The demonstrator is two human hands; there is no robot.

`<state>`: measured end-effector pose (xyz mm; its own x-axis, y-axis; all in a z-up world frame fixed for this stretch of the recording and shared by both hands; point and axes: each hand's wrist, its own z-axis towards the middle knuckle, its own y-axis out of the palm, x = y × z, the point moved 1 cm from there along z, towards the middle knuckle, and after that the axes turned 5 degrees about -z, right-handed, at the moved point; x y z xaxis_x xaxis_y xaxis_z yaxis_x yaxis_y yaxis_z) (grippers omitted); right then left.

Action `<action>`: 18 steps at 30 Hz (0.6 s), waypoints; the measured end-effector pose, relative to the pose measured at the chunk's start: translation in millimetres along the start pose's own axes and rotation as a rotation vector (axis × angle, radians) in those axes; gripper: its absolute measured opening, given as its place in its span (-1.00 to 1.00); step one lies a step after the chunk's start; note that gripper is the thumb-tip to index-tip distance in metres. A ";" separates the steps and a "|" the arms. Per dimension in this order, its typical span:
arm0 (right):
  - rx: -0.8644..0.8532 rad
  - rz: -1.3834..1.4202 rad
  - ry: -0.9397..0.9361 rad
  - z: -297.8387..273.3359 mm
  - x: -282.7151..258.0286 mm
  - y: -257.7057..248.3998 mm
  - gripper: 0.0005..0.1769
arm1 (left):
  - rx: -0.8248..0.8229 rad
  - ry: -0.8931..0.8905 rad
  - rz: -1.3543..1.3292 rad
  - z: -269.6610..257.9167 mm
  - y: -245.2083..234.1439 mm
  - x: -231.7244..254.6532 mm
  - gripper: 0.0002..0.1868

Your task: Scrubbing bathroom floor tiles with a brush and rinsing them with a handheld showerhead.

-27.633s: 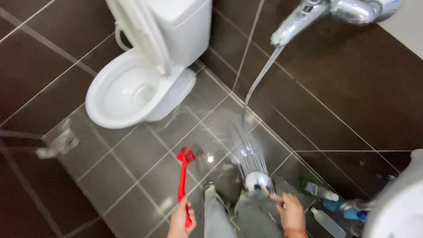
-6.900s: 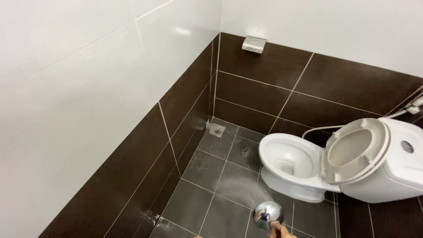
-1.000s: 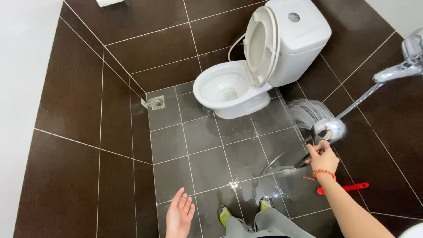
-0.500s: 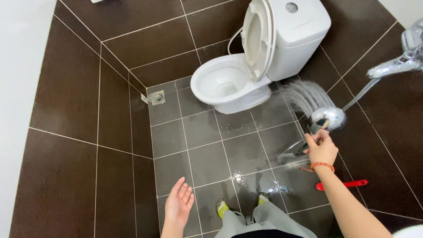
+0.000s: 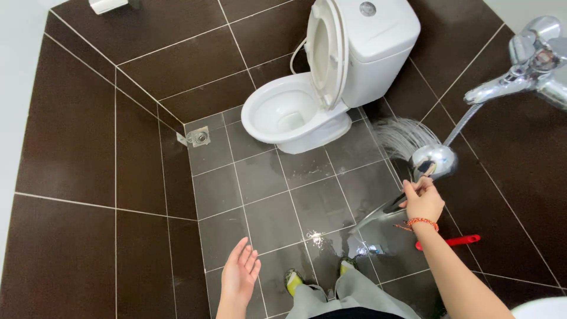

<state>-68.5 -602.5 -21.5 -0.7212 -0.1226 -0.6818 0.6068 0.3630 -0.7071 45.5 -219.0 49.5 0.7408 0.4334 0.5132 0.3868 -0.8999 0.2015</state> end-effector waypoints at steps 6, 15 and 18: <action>-0.060 -0.037 0.115 -15.4 18.1 12.8 -0.69 | -0.022 -0.010 0.002 10.9 2.6 -10.0 -0.74; -0.028 0.025 0.029 1.5 -17.5 -12.7 -0.70 | -0.052 0.003 0.030 18.6 -3.6 -8.6 -0.74; -0.018 0.031 0.041 -4.2 -16.7 -15.7 -0.74 | -0.060 0.001 0.029 9.3 -0.1 -7.3 -0.74</action>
<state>-67.4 -602.3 1.8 -0.7152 -0.0733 -0.6951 0.6235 0.3826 -0.6818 45.1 -221.6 38.0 0.7505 0.4072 0.5204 0.3316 -0.9133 0.2365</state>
